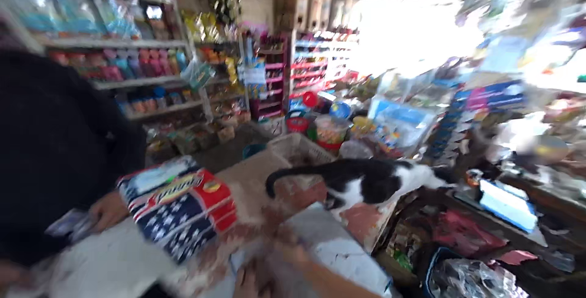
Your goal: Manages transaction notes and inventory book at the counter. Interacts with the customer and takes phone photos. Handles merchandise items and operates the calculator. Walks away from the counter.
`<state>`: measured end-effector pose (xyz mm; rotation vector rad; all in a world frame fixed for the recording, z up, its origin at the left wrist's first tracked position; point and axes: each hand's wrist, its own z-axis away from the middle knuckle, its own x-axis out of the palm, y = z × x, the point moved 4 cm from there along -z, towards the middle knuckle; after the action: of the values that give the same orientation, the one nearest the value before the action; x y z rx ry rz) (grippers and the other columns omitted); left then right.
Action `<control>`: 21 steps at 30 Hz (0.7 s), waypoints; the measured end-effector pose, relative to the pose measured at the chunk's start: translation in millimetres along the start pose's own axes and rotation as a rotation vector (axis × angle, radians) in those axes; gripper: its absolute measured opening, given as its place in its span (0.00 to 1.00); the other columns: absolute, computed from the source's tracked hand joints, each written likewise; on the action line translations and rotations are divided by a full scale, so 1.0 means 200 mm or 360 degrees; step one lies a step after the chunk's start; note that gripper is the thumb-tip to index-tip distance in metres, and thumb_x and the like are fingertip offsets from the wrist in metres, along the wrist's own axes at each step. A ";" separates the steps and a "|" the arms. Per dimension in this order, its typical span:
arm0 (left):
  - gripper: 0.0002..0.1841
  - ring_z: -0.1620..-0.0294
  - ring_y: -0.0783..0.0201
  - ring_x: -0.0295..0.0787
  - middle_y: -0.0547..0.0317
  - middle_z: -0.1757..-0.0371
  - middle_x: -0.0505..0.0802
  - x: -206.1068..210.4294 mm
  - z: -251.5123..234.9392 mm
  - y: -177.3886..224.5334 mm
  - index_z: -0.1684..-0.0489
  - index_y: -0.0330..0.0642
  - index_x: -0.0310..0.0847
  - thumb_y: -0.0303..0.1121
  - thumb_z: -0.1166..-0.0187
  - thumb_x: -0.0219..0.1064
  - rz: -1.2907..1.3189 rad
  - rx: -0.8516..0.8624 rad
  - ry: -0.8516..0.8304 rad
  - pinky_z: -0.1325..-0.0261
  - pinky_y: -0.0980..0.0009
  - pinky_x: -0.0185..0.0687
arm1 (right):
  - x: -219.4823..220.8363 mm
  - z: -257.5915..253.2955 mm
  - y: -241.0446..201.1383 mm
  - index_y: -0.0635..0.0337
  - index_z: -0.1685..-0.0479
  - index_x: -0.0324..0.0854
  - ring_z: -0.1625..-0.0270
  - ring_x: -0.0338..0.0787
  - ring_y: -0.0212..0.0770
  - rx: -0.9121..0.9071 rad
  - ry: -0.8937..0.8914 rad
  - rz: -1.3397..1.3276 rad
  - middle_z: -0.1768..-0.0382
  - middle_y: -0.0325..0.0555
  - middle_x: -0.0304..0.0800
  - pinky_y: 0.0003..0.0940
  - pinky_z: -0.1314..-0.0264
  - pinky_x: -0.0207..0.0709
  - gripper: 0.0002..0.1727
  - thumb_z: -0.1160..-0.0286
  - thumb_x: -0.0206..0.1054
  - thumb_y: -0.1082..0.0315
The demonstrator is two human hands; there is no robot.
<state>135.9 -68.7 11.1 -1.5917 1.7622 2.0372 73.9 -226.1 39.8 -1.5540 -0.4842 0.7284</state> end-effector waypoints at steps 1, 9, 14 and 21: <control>0.36 0.27 0.32 0.80 0.26 0.24 0.78 0.00 -0.01 0.01 0.25 0.29 0.77 0.31 0.38 0.82 0.0048 -0.0047 0.0010 0.28 0.41 0.78 | -0.04 -0.02 -0.02 0.72 0.35 0.80 0.45 0.90 0.35 0.0188 0.0013 -0.0139 0.46 0.49 0.92 0.33 0.35 0.82 0.17 0.15 0.62 0.70; 0.39 0.22 0.35 0.76 0.29 0.20 0.75 0.02 -0.01 -0.03 0.21 0.31 0.73 0.38 0.34 0.82 0.0188 -0.0166 0.0036 0.23 0.46 0.74 | -0.17 -0.09 0.00 0.67 0.55 0.79 0.67 0.88 0.28 0.0007 -0.0165 0.0167 0.68 0.38 0.88 0.25 0.58 0.84 0.08 0.21 0.67 0.70; 0.41 0.22 0.37 0.76 0.29 0.20 0.75 0.02 -0.01 -0.03 0.20 0.32 0.73 0.38 0.37 0.83 0.0157 -0.0228 0.0004 0.24 0.48 0.76 | -0.05 0.00 -0.02 0.68 0.59 0.85 0.63 0.86 0.35 -0.0136 -0.0484 0.0845 0.65 0.48 0.88 0.35 0.54 0.80 0.15 0.25 0.70 0.61; 0.40 0.24 0.35 0.78 0.29 0.22 0.77 0.03 0.00 -0.03 0.21 0.31 0.73 0.37 0.37 0.83 0.0116 -0.0158 0.0046 0.26 0.47 0.77 | -0.15 -0.04 -0.03 0.69 0.62 0.85 0.60 0.87 0.45 -0.0128 -0.0233 0.1090 0.65 0.54 0.89 0.44 0.50 0.79 0.15 0.23 0.66 0.62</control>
<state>137.3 -70.3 2.5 -1.6135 1.7807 2.1774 60.0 -251.8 51.6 -1.7607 -0.0706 1.3633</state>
